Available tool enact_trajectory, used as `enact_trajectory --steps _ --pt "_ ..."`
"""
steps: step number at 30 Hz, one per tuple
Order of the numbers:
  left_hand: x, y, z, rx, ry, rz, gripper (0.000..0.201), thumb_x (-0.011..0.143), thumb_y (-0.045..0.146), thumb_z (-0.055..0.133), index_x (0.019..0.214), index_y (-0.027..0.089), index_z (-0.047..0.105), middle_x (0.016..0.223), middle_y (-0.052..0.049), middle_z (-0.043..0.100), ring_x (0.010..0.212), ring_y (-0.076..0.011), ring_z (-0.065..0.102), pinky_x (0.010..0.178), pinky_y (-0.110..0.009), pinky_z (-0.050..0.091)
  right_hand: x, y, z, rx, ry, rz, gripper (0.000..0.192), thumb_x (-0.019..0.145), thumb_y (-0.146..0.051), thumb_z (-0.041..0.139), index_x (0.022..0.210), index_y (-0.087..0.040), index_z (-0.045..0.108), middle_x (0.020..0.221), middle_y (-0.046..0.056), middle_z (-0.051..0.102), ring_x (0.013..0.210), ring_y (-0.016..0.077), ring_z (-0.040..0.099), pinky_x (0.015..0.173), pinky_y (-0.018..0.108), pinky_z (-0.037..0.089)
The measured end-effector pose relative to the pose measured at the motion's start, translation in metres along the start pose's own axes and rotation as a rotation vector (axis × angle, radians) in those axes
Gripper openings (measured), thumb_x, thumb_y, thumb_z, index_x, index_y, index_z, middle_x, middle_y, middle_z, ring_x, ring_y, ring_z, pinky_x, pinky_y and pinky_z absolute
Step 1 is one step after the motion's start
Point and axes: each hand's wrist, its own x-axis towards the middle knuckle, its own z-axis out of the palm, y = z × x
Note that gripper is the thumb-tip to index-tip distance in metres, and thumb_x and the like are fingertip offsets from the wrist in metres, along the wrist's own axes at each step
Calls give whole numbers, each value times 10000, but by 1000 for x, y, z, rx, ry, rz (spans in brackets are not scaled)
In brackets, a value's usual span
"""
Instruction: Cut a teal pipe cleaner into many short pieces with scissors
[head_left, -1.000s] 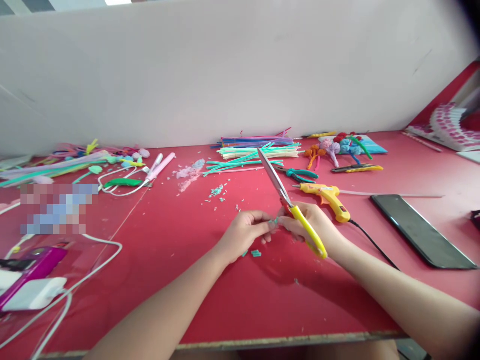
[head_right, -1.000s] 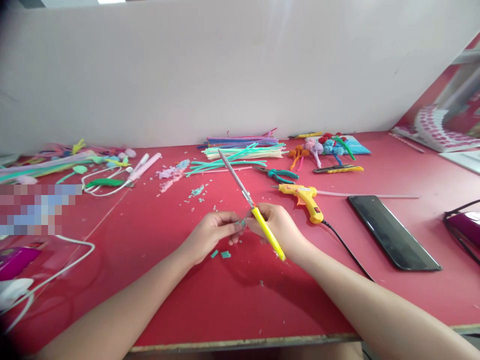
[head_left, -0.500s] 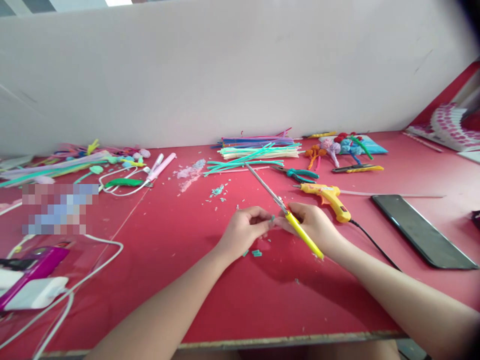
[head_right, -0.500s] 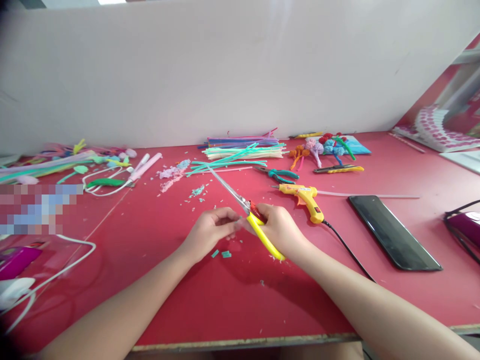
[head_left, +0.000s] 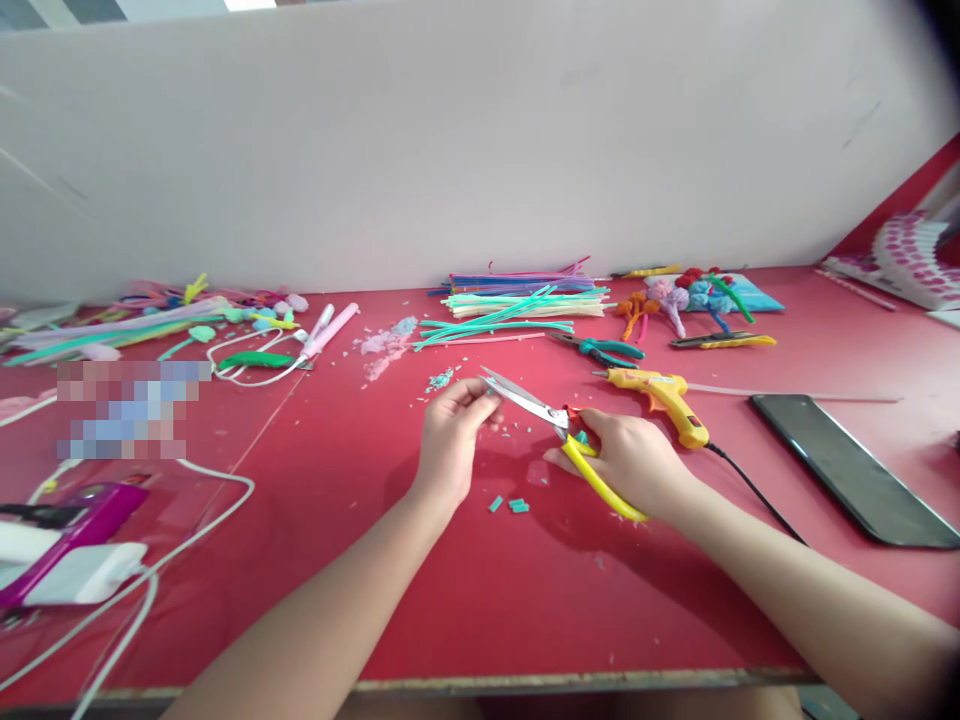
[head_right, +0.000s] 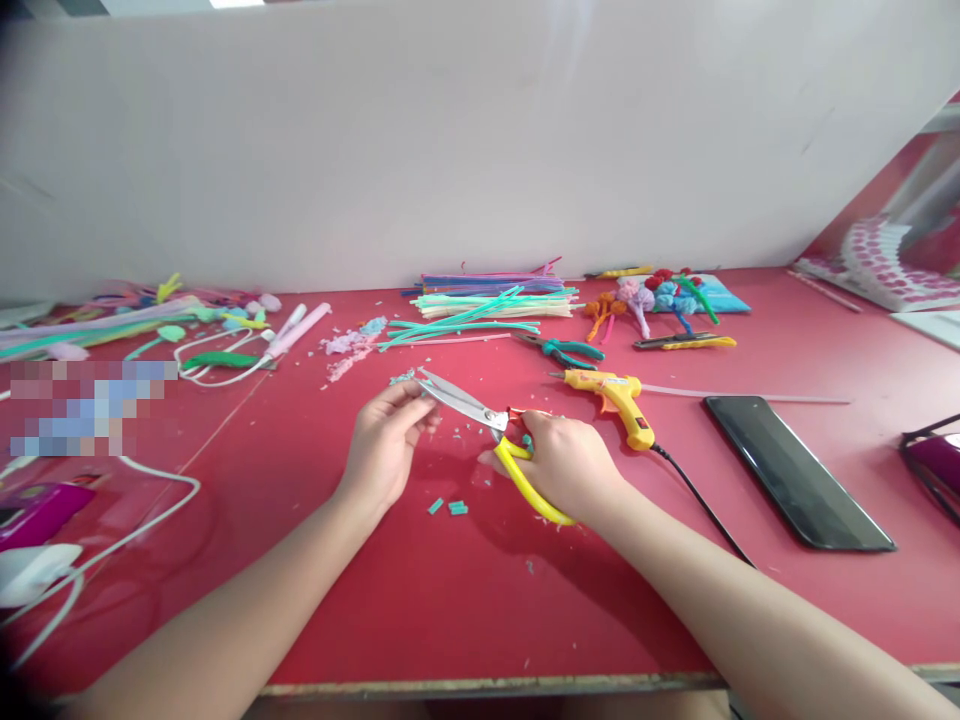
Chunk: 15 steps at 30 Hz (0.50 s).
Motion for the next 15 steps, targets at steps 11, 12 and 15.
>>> enact_trajectory --steps 11,12,15 --pt "0 2 2 -18 7 -12 55 660 201 599 681 151 595 604 14 515 559 -81 468 533 -198 363 -1 0 1 -19 -4 -19 369 742 -551 390 674 -200 480 531 5 513 477 124 454 457 234 204" --pt "0 2 3 -21 7 -12 55 656 201 601 683 152 598 605 14 518 560 -80 469 533 -198 363 -1 0 1 -23 -2 -24 373 746 -554 386 674 -200 479 527 3 511 473 121 448 455 232 201" --pt "0 2 3 -36 6 -8 63 653 199 604 698 155 610 615 16 532 562 -76 472 535 -195 366 -2 1 2 -28 2 -38 383 756 -561 370 673 -203 478 517 0 508 461 116 435 451 227 194"
